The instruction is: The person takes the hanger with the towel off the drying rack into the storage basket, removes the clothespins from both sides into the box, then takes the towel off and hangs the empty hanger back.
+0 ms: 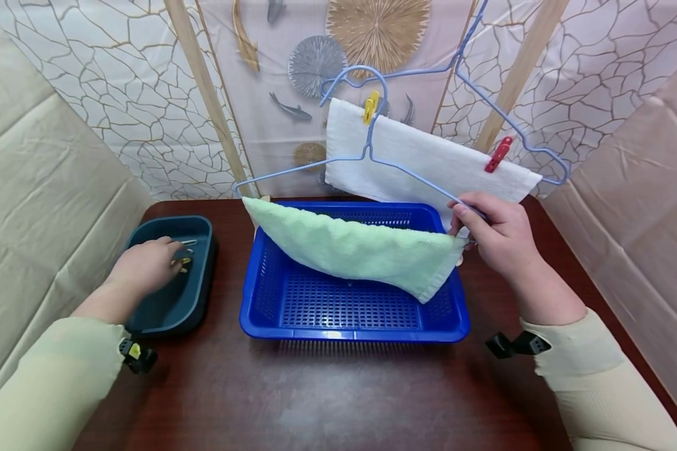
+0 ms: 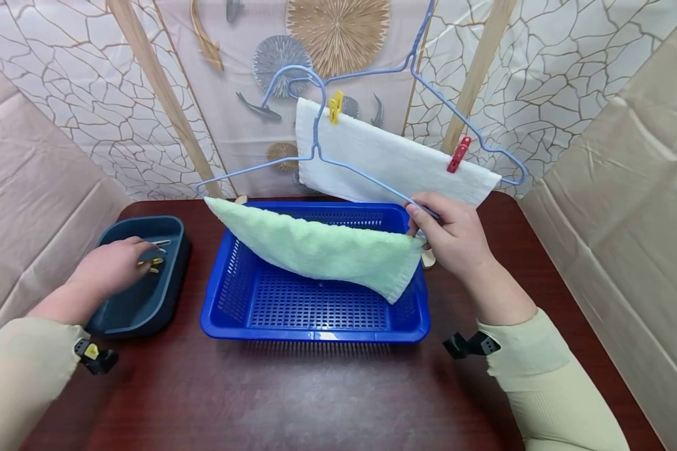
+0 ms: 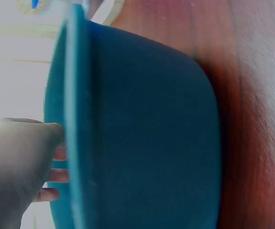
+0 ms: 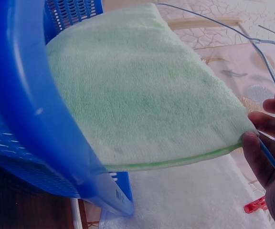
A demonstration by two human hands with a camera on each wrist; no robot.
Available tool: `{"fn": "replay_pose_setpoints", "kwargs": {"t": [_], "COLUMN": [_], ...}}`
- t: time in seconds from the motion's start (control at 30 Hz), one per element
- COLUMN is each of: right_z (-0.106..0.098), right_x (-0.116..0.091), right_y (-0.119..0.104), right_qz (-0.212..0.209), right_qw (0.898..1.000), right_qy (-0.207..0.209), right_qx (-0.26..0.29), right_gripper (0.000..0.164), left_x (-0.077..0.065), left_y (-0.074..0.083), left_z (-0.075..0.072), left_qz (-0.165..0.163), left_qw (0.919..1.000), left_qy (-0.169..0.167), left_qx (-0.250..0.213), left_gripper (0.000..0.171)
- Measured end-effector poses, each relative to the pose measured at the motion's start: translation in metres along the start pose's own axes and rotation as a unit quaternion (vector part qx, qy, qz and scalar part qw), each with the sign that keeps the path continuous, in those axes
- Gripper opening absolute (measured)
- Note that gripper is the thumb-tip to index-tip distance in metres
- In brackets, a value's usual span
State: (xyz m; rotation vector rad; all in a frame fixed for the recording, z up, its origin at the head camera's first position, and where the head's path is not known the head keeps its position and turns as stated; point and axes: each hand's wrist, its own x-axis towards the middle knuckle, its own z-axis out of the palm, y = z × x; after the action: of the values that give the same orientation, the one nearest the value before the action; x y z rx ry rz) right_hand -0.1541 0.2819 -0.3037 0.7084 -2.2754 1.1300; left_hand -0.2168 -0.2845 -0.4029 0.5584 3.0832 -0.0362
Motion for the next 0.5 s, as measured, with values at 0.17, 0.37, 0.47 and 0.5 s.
{"fn": "replay_pose_setpoints", "kwargs": {"t": [0.17, 0.37, 0.47, 0.5], "right_z": [-0.001, -0.002, -0.003, -0.003], "right_x": [0.001, 0.002, 0.001, 0.001], "right_y": [-0.001, -0.001, -0.002, -0.002], "right_qz": [-0.003, -0.006, -0.003, -0.001], "right_qw": [1.000, 1.000, 1.000, 1.000], "right_qy": [0.000, 0.004, 0.007, 0.008], "right_qx": [-0.006, -0.012, -0.013, -0.013], "right_gripper": [0.013, 0.012, 0.012, 0.013], "left_x": [-0.004, -0.008, -0.010, -0.011], "left_y": [0.006, 0.017, 0.023, 0.026], "left_z": [-0.015, -0.035, -0.042, -0.045], "left_qz": [-0.027, -0.045, -0.052, -0.054], "left_qw": [0.9994, 0.9965, 0.9945, 0.9937], "left_qy": [0.015, 0.051, 0.065, 0.068], "left_qx": [-0.019, -0.048, -0.064, -0.071], "left_gripper": [0.039, 0.038, 0.039, 0.039]}}
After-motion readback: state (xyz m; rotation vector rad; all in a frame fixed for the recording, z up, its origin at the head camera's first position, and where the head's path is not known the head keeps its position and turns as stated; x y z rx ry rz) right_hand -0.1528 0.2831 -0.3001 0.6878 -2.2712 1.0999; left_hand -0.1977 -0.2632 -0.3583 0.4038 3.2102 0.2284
